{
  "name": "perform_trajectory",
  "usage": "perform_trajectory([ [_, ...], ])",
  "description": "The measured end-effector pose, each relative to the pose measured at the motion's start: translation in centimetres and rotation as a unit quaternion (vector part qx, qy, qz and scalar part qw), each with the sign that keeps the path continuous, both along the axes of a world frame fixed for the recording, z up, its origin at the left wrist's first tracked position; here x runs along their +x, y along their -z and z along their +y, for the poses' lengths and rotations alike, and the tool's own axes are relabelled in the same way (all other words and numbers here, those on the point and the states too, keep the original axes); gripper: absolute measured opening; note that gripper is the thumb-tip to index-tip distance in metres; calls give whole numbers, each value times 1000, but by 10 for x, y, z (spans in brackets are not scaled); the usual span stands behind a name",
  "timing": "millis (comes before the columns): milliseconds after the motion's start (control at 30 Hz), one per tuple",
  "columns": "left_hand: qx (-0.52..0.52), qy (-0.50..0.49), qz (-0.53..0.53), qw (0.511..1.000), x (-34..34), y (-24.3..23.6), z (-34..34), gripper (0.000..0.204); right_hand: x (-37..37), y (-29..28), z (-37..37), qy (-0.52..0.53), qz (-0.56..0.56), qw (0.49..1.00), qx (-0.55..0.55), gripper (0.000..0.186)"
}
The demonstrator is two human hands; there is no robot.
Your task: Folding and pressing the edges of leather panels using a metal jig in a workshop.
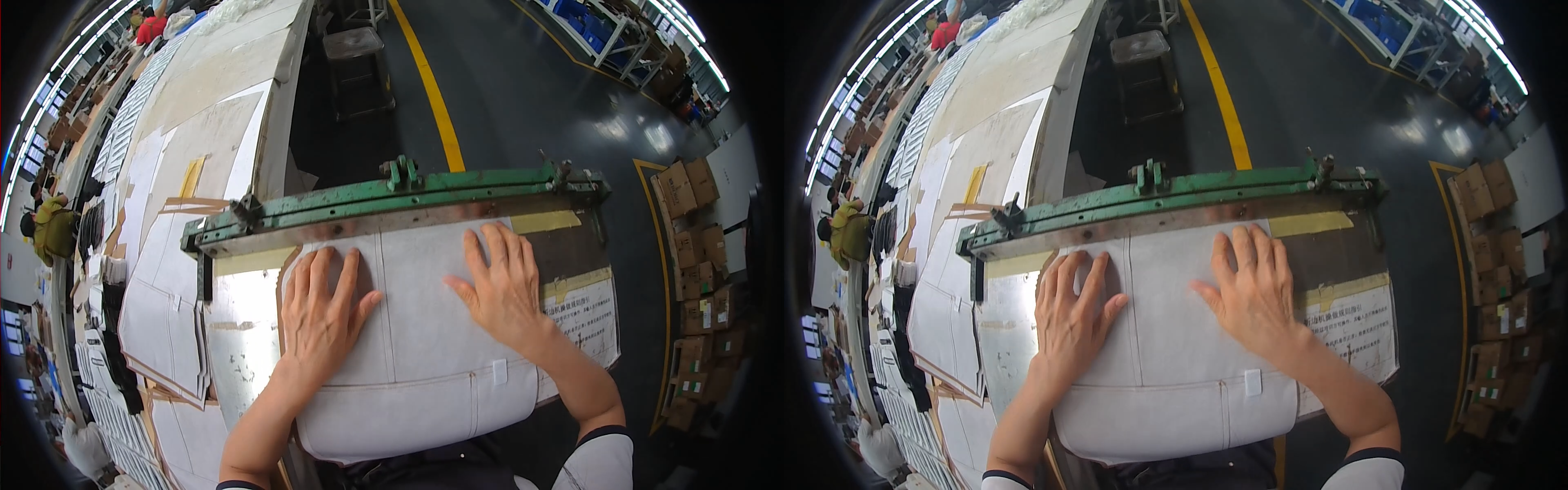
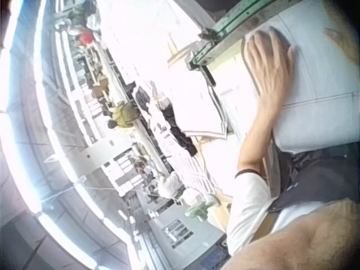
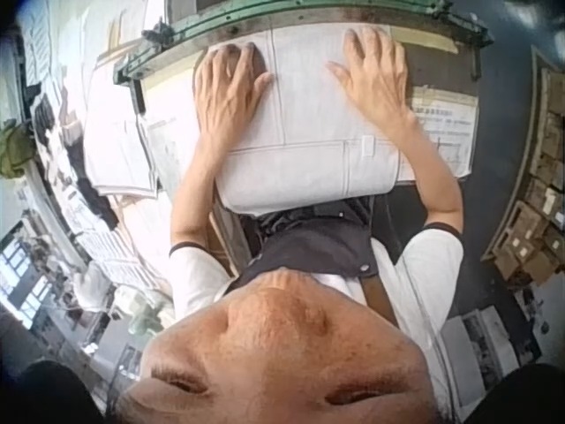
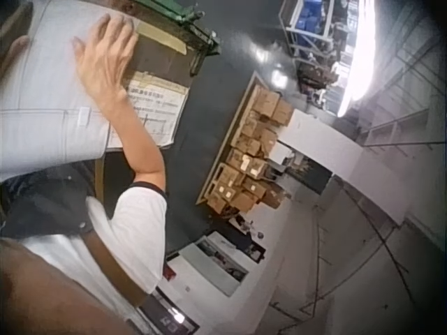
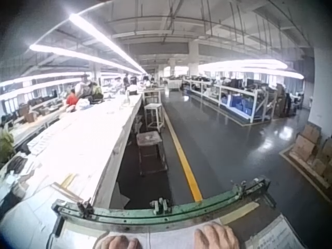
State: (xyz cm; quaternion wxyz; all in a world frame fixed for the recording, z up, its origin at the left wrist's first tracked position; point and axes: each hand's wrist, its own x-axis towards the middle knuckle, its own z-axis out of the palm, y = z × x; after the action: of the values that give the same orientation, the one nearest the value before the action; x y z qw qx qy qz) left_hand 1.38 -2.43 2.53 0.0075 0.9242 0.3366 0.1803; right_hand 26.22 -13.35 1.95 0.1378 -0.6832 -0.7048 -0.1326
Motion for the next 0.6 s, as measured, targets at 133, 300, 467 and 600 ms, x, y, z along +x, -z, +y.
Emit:
perform_trajectory([
  [133,11,2,-11,1000,-2,5,1,59,3,5,1,3,7,1000,15,58],
  [300,17,3,-14,1000,-2,11,1,62,3,5,1,3,5,1000,5,58],
  [467,13,1,-16,1000,-2,6,-1,62,2,6,0,-2,-5,1000,1,57],
  [600,2,6,-30,1000,-1,1,-1,61,2,0,2,-14,16,1000,7,55],
])
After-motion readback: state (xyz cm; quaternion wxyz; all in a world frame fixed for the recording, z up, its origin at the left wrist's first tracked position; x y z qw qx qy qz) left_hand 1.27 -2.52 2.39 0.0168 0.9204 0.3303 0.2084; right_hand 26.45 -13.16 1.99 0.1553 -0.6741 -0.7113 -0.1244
